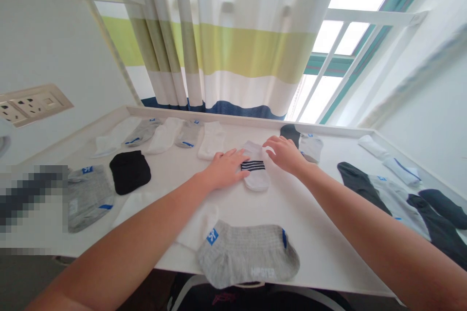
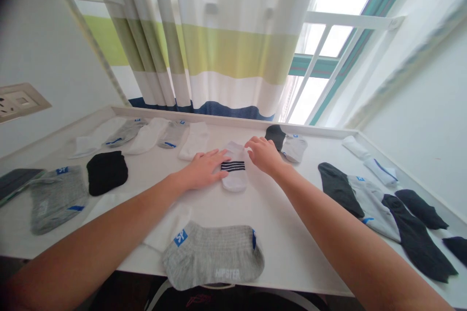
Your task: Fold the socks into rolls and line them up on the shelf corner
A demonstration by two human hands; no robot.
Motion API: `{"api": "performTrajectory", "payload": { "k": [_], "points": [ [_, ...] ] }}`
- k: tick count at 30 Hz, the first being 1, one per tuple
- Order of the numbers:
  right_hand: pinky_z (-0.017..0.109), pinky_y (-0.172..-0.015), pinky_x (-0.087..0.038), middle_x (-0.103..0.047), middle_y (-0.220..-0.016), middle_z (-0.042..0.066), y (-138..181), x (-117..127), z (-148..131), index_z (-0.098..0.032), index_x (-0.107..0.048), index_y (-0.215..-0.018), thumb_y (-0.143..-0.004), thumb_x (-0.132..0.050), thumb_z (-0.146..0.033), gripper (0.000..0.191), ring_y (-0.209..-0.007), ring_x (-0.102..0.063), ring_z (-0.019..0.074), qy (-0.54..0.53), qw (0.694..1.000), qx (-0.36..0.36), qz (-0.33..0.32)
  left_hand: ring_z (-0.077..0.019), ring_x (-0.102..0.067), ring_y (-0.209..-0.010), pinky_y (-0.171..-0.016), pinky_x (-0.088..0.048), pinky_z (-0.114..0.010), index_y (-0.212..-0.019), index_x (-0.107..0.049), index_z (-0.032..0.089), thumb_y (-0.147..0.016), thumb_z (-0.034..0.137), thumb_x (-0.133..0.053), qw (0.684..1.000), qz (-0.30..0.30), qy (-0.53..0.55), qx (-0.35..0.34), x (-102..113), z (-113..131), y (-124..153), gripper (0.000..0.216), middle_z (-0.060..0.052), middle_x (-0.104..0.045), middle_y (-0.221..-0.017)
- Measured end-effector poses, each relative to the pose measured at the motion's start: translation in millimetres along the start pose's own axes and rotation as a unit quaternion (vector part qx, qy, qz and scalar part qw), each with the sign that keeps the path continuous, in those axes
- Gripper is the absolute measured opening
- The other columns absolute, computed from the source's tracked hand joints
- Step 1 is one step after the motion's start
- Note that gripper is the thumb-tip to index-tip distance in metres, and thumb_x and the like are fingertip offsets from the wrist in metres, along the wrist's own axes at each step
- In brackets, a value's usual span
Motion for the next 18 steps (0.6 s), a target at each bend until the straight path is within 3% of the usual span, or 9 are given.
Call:
{"api": "performTrajectory", "payload": {
  "k": [3, 5, 12, 18],
  "points": [
    [0.044, -0.093, -0.040, -0.070, -0.135, 0.010, 10, 4, -6, -0.022, -0.071, -0.120, -0.101, -0.054, -0.022, 0.026, -0.118, -0.061, 0.0295, -0.003, 0.997, 0.069, 0.033, -0.0313, -0.018, -0.162, -0.123, -0.026, -0.062, -0.151, -0.050, 0.032, -0.103, 0.050, -0.047, 1.000, 0.007, -0.005, -0.010, -2, -1, -1, 0.051, -0.004, -0.025, -0.174],
    [0.044, -0.093, -0.038, -0.073, -0.131, 0.009, 15, 2, -8, -0.023, -0.073, -0.115, -0.102, -0.055, -0.026, 0.022, -0.117, -0.062, 0.0289, -0.011, 0.995, 0.103, 0.009, -0.0306, -0.019, -0.161, -0.122, -0.027, -0.061, -0.151, -0.050, 0.030, -0.103, 0.048, -0.048, 1.000, 0.012, -0.008, -0.021, -3, -1, -3, 0.051, -0.006, -0.028, -0.173],
    [0.045, -0.094, -0.036, -0.074, -0.133, 0.007, 18, -1, -2, -0.026, -0.074, -0.115, -0.100, -0.060, -0.035, 0.023, -0.123, -0.062, 0.0298, -0.032, 0.997, 0.064, -0.042, -0.0303, -0.040, -0.152, -0.123, -0.030, -0.056, -0.150, -0.050, 0.027, -0.099, 0.050, -0.054, 0.999, 0.024, -0.005, -0.042, -4, -4, -2, 0.056, -0.008, -0.040, -0.168],
    [0.047, -0.095, -0.037, -0.071, -0.138, 0.011, 20, 3, -5, -0.026, -0.073, -0.123, -0.098, -0.063, -0.046, 0.034, -0.129, -0.059, 0.0340, 0.000, 0.994, 0.090, -0.063, -0.0290, -0.043, -0.151, -0.121, -0.033, -0.056, -0.146, -0.054, 0.026, -0.103, 0.048, -0.046, 0.999, 0.036, -0.004, -0.028, -3, 0, -4, 0.049, -0.009, -0.045, -0.165]
  ]
}}
Point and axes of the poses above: each hand's wrist, its own y-axis away from the middle knuckle, its own x-axis out of the back of the hand, z = x × y, the point moved 3 cm from there along -y, towards the middle knuckle
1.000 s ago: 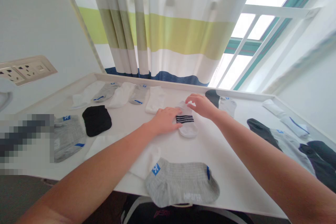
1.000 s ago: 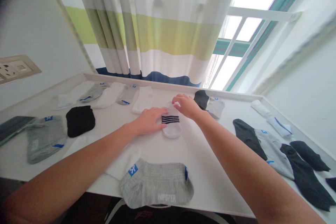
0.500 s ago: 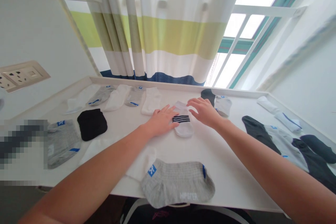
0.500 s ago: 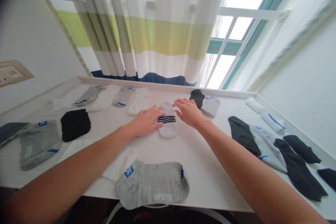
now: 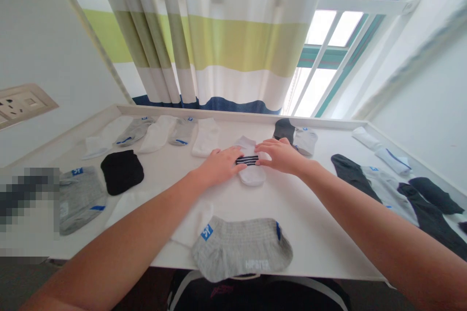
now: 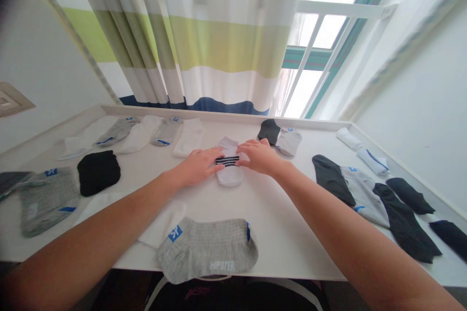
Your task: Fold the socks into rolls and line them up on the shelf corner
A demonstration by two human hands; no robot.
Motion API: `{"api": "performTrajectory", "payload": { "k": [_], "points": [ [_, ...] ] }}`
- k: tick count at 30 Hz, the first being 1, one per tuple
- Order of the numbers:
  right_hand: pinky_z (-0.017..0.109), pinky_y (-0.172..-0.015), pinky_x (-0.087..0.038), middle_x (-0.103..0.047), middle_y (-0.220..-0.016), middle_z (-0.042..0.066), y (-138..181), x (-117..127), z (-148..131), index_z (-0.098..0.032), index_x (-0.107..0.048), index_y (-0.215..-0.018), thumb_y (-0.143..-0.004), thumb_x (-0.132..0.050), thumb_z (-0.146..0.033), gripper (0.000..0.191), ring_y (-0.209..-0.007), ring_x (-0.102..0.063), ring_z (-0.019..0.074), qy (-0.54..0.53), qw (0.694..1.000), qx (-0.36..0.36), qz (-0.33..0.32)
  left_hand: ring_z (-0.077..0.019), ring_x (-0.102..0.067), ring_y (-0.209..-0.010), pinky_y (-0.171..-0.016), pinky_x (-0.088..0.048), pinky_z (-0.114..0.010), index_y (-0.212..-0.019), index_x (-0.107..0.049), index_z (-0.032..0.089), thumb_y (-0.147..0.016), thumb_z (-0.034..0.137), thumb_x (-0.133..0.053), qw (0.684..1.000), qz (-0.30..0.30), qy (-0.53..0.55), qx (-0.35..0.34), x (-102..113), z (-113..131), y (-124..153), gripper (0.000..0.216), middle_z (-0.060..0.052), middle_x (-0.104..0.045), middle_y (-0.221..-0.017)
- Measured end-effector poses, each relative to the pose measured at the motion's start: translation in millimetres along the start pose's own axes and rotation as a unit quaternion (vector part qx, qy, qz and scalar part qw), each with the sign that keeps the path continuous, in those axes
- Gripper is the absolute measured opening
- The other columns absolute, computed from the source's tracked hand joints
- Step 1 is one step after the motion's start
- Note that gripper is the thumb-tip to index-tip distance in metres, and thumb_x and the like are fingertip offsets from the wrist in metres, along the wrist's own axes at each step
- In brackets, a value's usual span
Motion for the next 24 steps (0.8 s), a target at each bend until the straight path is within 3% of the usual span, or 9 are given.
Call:
{"api": "performTrajectory", "payload": {
  "k": [4, 11, 17, 24],
  "points": [
    [0.054, -0.102, -0.036, -0.066, -0.145, 0.011, 2, 0, -1, -0.026, -0.071, -0.128, -0.096, -0.064, -0.051, 0.041, -0.138, -0.052, 0.0377, 0.017, 1.000, -0.006, -0.024, -0.0298, -0.041, -0.152, -0.122, -0.034, -0.054, -0.148, -0.052, 0.026, -0.098, 0.054, -0.056, 1.000, -0.006, -0.007, -0.003, 1, 3, 1, 0.058, -0.010, -0.043, -0.166],
    [0.064, -0.109, -0.032, -0.047, -0.163, 0.011, 6, -1, -6, -0.026, -0.067, -0.138, -0.096, -0.062, -0.055, 0.052, -0.149, -0.038, 0.0429, 0.051, 0.998, 0.026, -0.028, -0.0303, -0.030, -0.157, -0.123, -0.028, -0.059, -0.154, -0.047, 0.029, -0.100, 0.046, -0.050, 0.999, -0.023, -0.018, -0.015, 1, 7, 5, 0.057, -0.009, -0.032, -0.171],
    [0.065, -0.114, -0.027, -0.063, -0.150, 0.010, 12, -5, -13, -0.026, -0.066, -0.139, -0.100, -0.059, -0.046, 0.045, -0.148, -0.042, 0.0376, 0.004, 0.996, 0.080, -0.032, -0.0278, -0.044, -0.149, -0.122, -0.030, -0.051, -0.151, -0.052, 0.029, -0.099, 0.042, -0.052, 0.998, -0.018, -0.006, -0.056, 1, 9, 6, 0.054, -0.008, -0.045, -0.164],
    [0.075, -0.116, -0.021, -0.053, -0.158, 0.011, 28, -11, -16, -0.028, -0.056, -0.151, -0.099, -0.056, -0.056, 0.059, -0.152, -0.035, 0.0423, 0.008, 0.997, 0.058, -0.041, -0.0313, -0.041, -0.151, -0.124, -0.023, -0.053, -0.154, -0.047, 0.028, -0.094, 0.062, -0.060, 0.997, -0.034, 0.002, -0.069, 0, 5, 7, 0.070, -0.010, -0.039, -0.168]
  ]
}}
Point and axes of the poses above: each hand's wrist, its own y-axis away from the middle knuckle, its own x-axis out of the back of the hand, z = x × y, the point moved 3 cm from there along -y, towards the middle knuckle
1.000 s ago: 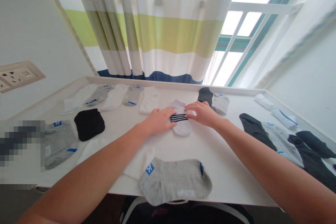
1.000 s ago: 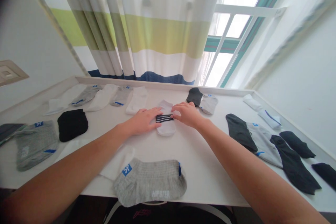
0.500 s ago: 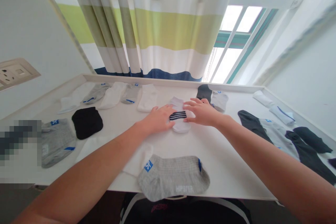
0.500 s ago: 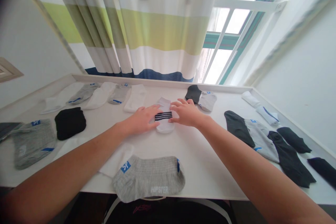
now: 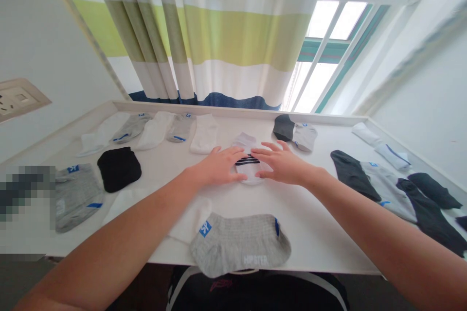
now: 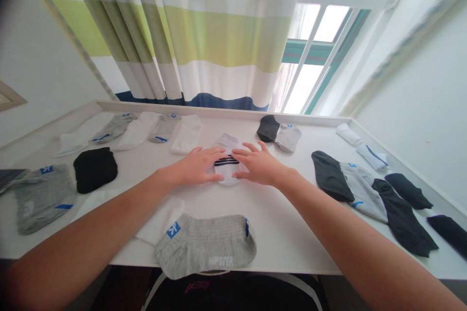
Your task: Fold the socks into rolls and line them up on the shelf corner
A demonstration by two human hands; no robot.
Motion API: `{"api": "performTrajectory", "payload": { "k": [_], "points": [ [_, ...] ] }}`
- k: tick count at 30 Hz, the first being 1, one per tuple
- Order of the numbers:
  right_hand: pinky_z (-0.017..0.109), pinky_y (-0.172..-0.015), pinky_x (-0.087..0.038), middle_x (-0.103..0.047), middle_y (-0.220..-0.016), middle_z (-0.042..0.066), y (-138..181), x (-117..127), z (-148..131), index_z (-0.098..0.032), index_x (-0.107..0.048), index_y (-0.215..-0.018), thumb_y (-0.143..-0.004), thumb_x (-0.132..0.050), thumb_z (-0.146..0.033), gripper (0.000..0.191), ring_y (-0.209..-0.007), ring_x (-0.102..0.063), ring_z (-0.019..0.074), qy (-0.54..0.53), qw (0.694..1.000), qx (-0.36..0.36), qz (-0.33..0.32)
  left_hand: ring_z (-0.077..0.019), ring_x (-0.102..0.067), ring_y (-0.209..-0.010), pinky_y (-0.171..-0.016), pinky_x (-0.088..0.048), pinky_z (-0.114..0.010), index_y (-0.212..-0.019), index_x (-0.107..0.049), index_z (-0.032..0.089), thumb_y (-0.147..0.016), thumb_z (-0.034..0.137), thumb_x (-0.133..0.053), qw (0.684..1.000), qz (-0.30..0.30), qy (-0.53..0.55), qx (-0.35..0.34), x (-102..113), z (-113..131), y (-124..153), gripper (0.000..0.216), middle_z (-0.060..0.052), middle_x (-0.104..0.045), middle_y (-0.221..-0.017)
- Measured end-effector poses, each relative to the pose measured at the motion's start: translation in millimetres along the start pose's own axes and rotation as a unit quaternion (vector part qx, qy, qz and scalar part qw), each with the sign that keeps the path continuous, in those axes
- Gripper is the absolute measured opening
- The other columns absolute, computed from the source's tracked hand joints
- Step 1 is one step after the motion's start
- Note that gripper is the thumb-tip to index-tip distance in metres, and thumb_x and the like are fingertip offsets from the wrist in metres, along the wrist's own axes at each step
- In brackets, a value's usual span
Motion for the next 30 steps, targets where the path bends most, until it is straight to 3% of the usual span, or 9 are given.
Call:
{"api": "performTrajectory", "payload": {
  "k": [5, 10, 13, 16, 20, 24, 27, 30],
  "points": [
    [0.072, -0.117, -0.022, -0.056, -0.156, 0.011, 6, -3, -6, -0.027, -0.060, -0.145, -0.099, -0.059, -0.054, 0.053, -0.149, -0.039, 0.0421, 0.006, 0.999, -0.023, 0.030, -0.0321, -0.037, -0.153, -0.124, -0.022, -0.056, -0.155, -0.047, 0.029, -0.094, 0.059, -0.060, 1.000, -0.002, -0.008, -0.016, -1, 1, 1, 0.068, -0.010, -0.037, -0.169],
    [0.049, -0.108, -0.035, -0.072, -0.130, 0.009, 19, 12, -20, -0.024, -0.072, -0.115, -0.101, -0.061, -0.034, 0.021, -0.126, -0.058, 0.0290, -0.028, 0.989, 0.046, 0.138, -0.0323, -0.038, -0.153, -0.124, -0.024, -0.057, -0.149, -0.054, 0.029, -0.094, 0.056, -0.062, 1.000, 0.006, 0.005, -0.029, 3, 5, 1, 0.061, -0.009, -0.042, -0.166],
    [0.043, -0.099, -0.036, -0.076, -0.111, 0.006, 25, 15, -29, -0.024, -0.074, -0.103, -0.101, -0.060, -0.029, 0.015, -0.112, -0.060, 0.0255, -0.041, 0.984, 0.120, 0.122, -0.0327, -0.038, -0.153, -0.124, -0.024, -0.059, -0.145, -0.058, 0.029, -0.094, 0.055, -0.063, 1.000, 0.001, 0.006, -0.024, 4, 5, 1, 0.058, -0.009, -0.042, -0.166],
    [0.042, -0.095, -0.033, -0.077, -0.102, 0.004, 26, 11, -33, -0.025, -0.075, -0.102, -0.100, -0.061, -0.027, 0.014, -0.105, -0.060, 0.0244, -0.048, 0.985, 0.138, 0.095, -0.0330, -0.038, -0.153, -0.124, -0.023, -0.061, -0.144, -0.059, 0.030, -0.094, 0.055, -0.064, 1.000, -0.005, 0.001, -0.017, 3, 5, 1, 0.056, -0.009, -0.042, -0.166],
    [0.040, -0.091, -0.033, -0.076, -0.098, 0.004, 25, 5, -37, -0.023, -0.075, -0.097, -0.099, -0.059, -0.018, 0.017, -0.099, -0.059, 0.0228, -0.056, 0.987, 0.117, 0.093, -0.0337, -0.046, -0.146, -0.121, -0.028, -0.058, -0.136, -0.064, 0.027, -0.092, 0.051, -0.068, 0.999, 0.024, -0.005, -0.029, 8, 10, 3, 0.051, -0.011, -0.050, -0.159],
    [0.039, -0.088, -0.034, -0.074, -0.096, 0.004, 25, 3, -42, -0.022, -0.074, -0.093, -0.096, -0.061, -0.017, 0.014, -0.096, -0.057, 0.0228, -0.085, 0.990, 0.061, 0.095, -0.0263, -0.064, -0.118, -0.108, -0.040, -0.045, -0.111, -0.072, 0.023, -0.093, 0.040, -0.071, 0.992, 0.083, 0.000, -0.098, 20, 24, 11, 0.025, -0.007, -0.071, -0.123],
    [0.038, -0.084, -0.034, -0.072, -0.095, 0.005, 26, 3, -43, -0.023, -0.075, -0.092, -0.094, -0.065, -0.019, 0.011, -0.094, -0.056, 0.0230, -0.126, 0.988, 0.006, 0.087, -0.0202, -0.066, -0.096, -0.096, -0.041, -0.038, -0.095, -0.073, 0.022, -0.094, 0.036, -0.071, 0.983, 0.066, -0.003, -0.170, 22, 35, 16, 0.013, -0.001, -0.074, -0.096],
    [0.038, -0.082, -0.034, -0.071, -0.094, 0.005, 27, 1, -44, -0.023, -0.077, -0.090, -0.092, -0.067, -0.019, 0.010, -0.093, -0.055, 0.0233, -0.155, 0.985, -0.041, 0.070, -0.0179, -0.064, -0.088, -0.088, -0.039, -0.035, -0.090, -0.073, 0.022, -0.092, 0.031, -0.074, 0.978, 0.039, -0.024, -0.201, 18, 39, 17, 0.009, 0.001, -0.073, -0.089]
  ]
}}
Point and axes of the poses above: each hand's wrist, its own y-axis away from the middle knuckle, its own x-axis out of the back of the hand, z = x × y, the point moved 3 cm from there along -y, towards the middle knuckle
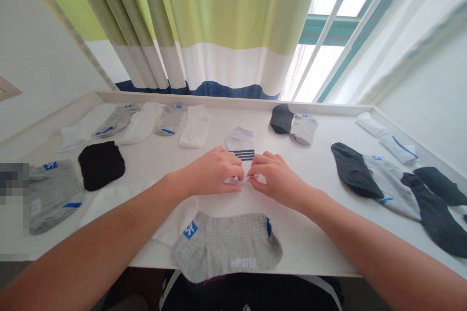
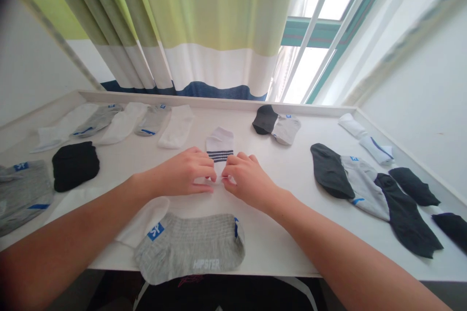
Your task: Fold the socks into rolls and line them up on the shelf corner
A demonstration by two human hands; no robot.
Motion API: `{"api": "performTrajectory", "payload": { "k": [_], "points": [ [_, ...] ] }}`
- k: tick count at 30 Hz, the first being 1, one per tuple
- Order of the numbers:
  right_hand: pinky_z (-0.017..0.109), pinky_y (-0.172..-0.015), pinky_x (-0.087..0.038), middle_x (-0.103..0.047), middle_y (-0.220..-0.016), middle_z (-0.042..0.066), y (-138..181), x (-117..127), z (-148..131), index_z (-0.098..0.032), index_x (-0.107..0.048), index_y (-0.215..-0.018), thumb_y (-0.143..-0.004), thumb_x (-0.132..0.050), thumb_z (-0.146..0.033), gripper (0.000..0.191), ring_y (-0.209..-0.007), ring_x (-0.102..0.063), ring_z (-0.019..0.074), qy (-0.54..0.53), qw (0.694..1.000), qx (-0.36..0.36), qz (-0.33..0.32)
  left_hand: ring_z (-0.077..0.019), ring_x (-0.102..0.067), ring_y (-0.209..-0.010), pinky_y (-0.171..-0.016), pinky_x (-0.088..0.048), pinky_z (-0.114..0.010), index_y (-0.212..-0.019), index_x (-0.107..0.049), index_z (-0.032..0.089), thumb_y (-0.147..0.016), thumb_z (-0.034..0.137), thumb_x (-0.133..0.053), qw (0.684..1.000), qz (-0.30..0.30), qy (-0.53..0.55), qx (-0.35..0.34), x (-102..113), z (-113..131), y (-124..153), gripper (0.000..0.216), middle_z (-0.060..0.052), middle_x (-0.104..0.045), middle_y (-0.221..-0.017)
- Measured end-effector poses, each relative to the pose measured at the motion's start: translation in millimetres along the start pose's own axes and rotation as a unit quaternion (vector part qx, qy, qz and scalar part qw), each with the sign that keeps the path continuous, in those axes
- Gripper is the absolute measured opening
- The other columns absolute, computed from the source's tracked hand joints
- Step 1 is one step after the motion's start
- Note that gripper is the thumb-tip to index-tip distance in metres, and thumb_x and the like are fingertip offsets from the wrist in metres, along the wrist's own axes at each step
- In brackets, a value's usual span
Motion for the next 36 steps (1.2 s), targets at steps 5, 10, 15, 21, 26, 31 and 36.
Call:
{"api": "performTrajectory", "payload": {
  "k": [5, 10, 15, 21, 26, 31, 36],
  "points": [
    [0.037, -0.080, -0.035, -0.070, -0.092, 0.005, 1, 0, 0, -0.022, -0.075, -0.084, -0.091, -0.068, -0.018, 0.010, -0.091, -0.056, 0.0226, -0.027, 0.999, -0.026, -0.008, -0.0162, -0.063, -0.081, -0.081, -0.039, -0.034, -0.081, -0.072, 0.021, -0.095, 0.026, -0.068, 0.999, 0.004, -0.036, -0.007, -6, 1, -3, 0.015, 0.000, -0.070, -0.082],
    [0.037, -0.080, -0.034, -0.071, -0.094, 0.004, 5, 3, 0, -0.022, -0.072, -0.089, -0.091, -0.067, -0.019, 0.006, -0.091, -0.055, 0.0225, -0.022, 1.000, -0.002, -0.006, -0.0155, -0.061, -0.077, -0.075, -0.040, -0.032, -0.076, -0.071, 0.020, -0.094, 0.021, -0.065, 0.999, 0.004, -0.034, 0.009, -9, 1, -5, 0.018, 0.000, -0.067, -0.077],
    [0.038, -0.085, -0.033, -0.072, -0.102, 0.004, 8, 11, -2, -0.024, -0.071, -0.095, -0.091, -0.070, -0.020, 0.006, -0.097, -0.055, 0.0229, 0.022, 0.993, 0.112, 0.014, -0.0158, -0.062, -0.077, -0.076, -0.042, -0.031, -0.079, -0.073, 0.020, -0.091, 0.020, -0.066, 1.000, 0.003, -0.008, 0.030, -12, -2, -5, 0.014, 0.000, -0.069, -0.080],
    [0.039, -0.084, -0.029, -0.072, -0.089, 0.003, 7, 9, -1, -0.024, -0.076, -0.089, -0.094, -0.067, -0.018, 0.011, -0.092, -0.054, 0.0225, 0.056, 0.990, 0.127, -0.016, -0.0150, -0.061, -0.076, -0.075, -0.042, -0.030, -0.077, -0.072, 0.020, -0.091, 0.020, -0.067, 0.999, 0.001, 0.003, 0.036, -11, -3, -5, 0.016, 0.000, -0.068, -0.079],
    [0.039, -0.082, -0.028, -0.073, -0.093, 0.004, 6, 7, -5, -0.022, -0.076, -0.085, -0.093, -0.065, -0.016, 0.015, -0.092, -0.054, 0.0221, 0.058, 0.992, 0.108, -0.010, -0.0160, -0.062, -0.078, -0.076, -0.042, -0.031, -0.079, -0.072, 0.020, -0.091, 0.022, -0.068, 0.999, -0.009, -0.001, 0.038, -9, 0, -6, 0.013, 0.000, -0.069, -0.080],
    [0.039, -0.080, -0.028, -0.072, -0.093, 0.006, 3, 5, -12, -0.020, -0.074, -0.081, -0.090, -0.063, -0.013, 0.015, -0.093, -0.053, 0.0231, 0.067, 0.995, 0.071, -0.024, -0.0183, -0.063, -0.081, -0.078, -0.041, -0.034, -0.079, -0.073, 0.021, -0.090, 0.032, -0.073, 0.999, -0.002, -0.024, 0.039, -8, 4, -6, 0.016, -0.001, -0.070, -0.081],
    [0.036, -0.082, -0.031, -0.073, -0.095, 0.006, -1, 3, -11, -0.018, -0.072, -0.083, -0.084, -0.070, -0.013, 0.006, -0.095, -0.054, 0.0233, 0.010, 0.999, -0.012, -0.047, -0.0200, -0.064, -0.083, -0.080, -0.040, -0.036, -0.080, -0.073, 0.021, -0.089, 0.035, -0.074, 0.997, 0.006, -0.066, 0.044, -7, 10, -7, 0.017, -0.002, -0.071, -0.082]
  ]
}}
Point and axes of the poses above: each hand's wrist, its own y-axis away from the middle knuckle, its own x-axis out of the back of the hand, z = x × y, the point moved 3 cm from there along -y, towards the middle knuckle
